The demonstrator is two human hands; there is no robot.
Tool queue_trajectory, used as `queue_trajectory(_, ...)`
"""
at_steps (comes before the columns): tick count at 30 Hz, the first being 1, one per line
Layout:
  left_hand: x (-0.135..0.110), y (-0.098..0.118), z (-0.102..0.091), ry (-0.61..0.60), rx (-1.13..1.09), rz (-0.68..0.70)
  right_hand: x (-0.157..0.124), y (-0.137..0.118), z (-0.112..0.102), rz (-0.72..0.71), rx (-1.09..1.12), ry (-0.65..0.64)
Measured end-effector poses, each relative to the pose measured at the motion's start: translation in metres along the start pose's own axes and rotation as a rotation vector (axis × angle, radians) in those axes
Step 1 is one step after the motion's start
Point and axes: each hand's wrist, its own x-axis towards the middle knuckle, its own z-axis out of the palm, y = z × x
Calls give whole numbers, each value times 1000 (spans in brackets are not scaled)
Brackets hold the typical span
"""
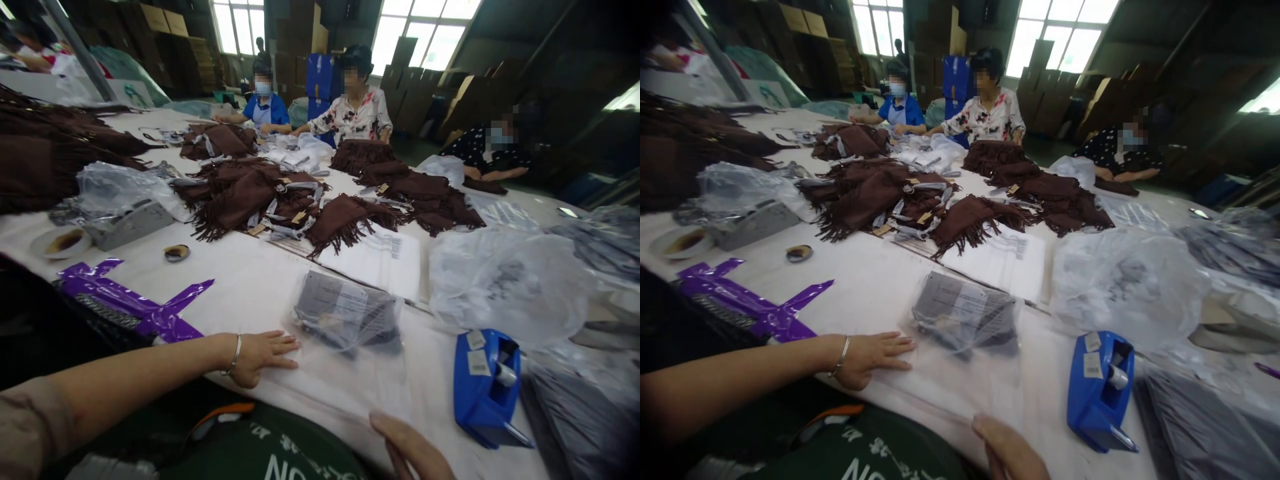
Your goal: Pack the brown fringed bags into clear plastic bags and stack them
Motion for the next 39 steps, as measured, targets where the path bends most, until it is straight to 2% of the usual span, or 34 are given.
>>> queue_trajectory(3,-3,-8,-10,-61,27,85,39,16,-37,-96,-101,12)
queue_trajectory(6,-1,-15,-16,-18,102,89,59,50,-49,-170,-222,-141)
queue_trajectory(9,4,-20,-11,57,105,112,51,76,-45,-220,-282,-166)
queue_trajectory(11,6,-22,-1,128,43,144,38,84,-42,-223,-300,-141)
queue_trajectory(13,8,-23,11,248,-65,122,24,85,-41,-191,-301,-159)
queue_trajectory(15,11,-21,22,420,-215,-46,14,83,-39,-136,-280,-188)
queue_trajectory(17,17,-18,28,581,-392,-310,10,80,-35,-83,-247,-185)
queue_trajectory(19,28,-14,31,720,-469,-551,11,80,-29,-60,-214,-145)
queue_trajectory(21,41,-10,33,835,-418,-697,18,81,-21,-46,-191,-40)
queue_trajectory(23,52,-9,35,917,-323,-782,26,83,-12,-32,-156,135)
queue_trajectory(26,59,-9,39,935,-250,-830,33,82,5,68,-26,397)
queue_trajectory(29,56,-11,41,890,-153,-868,28,67,23,399,32,531)
queue_trajectory(31,54,-13,42,825,-78,-897,21,50,33,596,-60,529)
queue_trajectory(33,54,-16,40,754,-4,-949,13,32,39,679,-212,497)
queue_trajectory(36,59,-23,35,675,90,-1040,9,9,38,658,-390,425)
queue_trajectory(39,62,-27,21,628,153,-1060,12,-4,29,649,-450,304)
